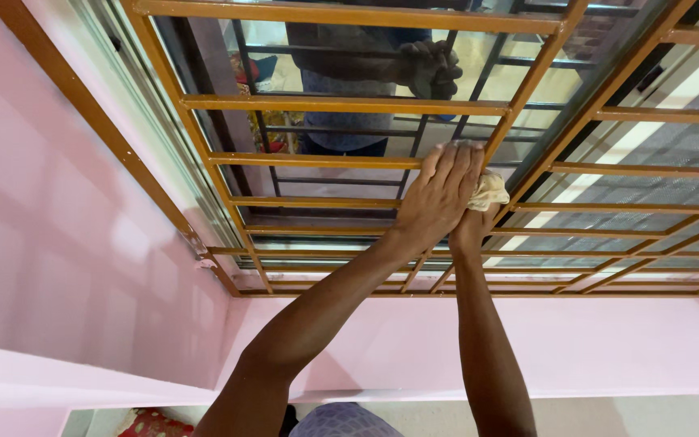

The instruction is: The person wipes the horizontal and vertical bars of a metal window grille using a cloth, moving their hands along the surfaces to clean them.

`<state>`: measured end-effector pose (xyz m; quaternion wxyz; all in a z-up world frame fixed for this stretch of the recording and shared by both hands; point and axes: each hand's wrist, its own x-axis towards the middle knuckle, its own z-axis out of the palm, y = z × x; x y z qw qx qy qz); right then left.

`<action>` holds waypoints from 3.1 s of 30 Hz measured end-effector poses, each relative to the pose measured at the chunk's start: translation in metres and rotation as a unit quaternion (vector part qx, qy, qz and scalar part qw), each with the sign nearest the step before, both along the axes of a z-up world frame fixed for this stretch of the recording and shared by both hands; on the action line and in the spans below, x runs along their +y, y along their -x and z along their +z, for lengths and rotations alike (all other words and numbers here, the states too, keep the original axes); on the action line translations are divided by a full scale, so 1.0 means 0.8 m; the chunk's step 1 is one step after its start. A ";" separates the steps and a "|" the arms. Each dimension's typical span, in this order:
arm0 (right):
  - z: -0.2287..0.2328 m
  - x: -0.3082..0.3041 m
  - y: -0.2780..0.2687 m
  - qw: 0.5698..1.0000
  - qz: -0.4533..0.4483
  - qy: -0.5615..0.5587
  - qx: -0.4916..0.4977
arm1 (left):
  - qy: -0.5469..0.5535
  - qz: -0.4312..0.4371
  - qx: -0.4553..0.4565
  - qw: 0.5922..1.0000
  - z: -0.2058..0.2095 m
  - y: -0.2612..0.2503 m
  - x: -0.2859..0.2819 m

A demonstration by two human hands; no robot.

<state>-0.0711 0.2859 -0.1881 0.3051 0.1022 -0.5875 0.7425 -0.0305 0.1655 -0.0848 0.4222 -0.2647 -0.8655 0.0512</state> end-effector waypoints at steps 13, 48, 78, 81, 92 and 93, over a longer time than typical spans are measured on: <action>-0.066 0.004 -0.019 0.998 0.004 -0.064 0.022 | -0.083 -0.060 -0.006 0.995 -0.095 0.001 0.004; 0.114 -0.291 -0.018 0.790 0.159 -0.588 0.063 | -0.304 0.096 -0.103 0.942 -0.050 -0.081 -0.287; 0.110 -0.104 -0.017 0.724 0.034 -0.684 -0.081 | -0.130 0.034 -0.760 0.636 -0.014 0.081 -0.177; 0.096 -0.106 -0.027 0.766 -0.055 -0.640 0.028 | -0.124 0.035 -0.758 0.640 -0.032 0.090 -0.163; 0.043 -0.055 -0.052 0.799 -0.206 -0.520 0.220 | -0.116 0.015 -0.639 0.760 -0.020 0.082 -0.076; 0.039 -0.050 -0.050 0.795 -0.195 -0.528 0.226 | -0.120 0.010 -0.617 0.778 -0.015 0.076 -0.076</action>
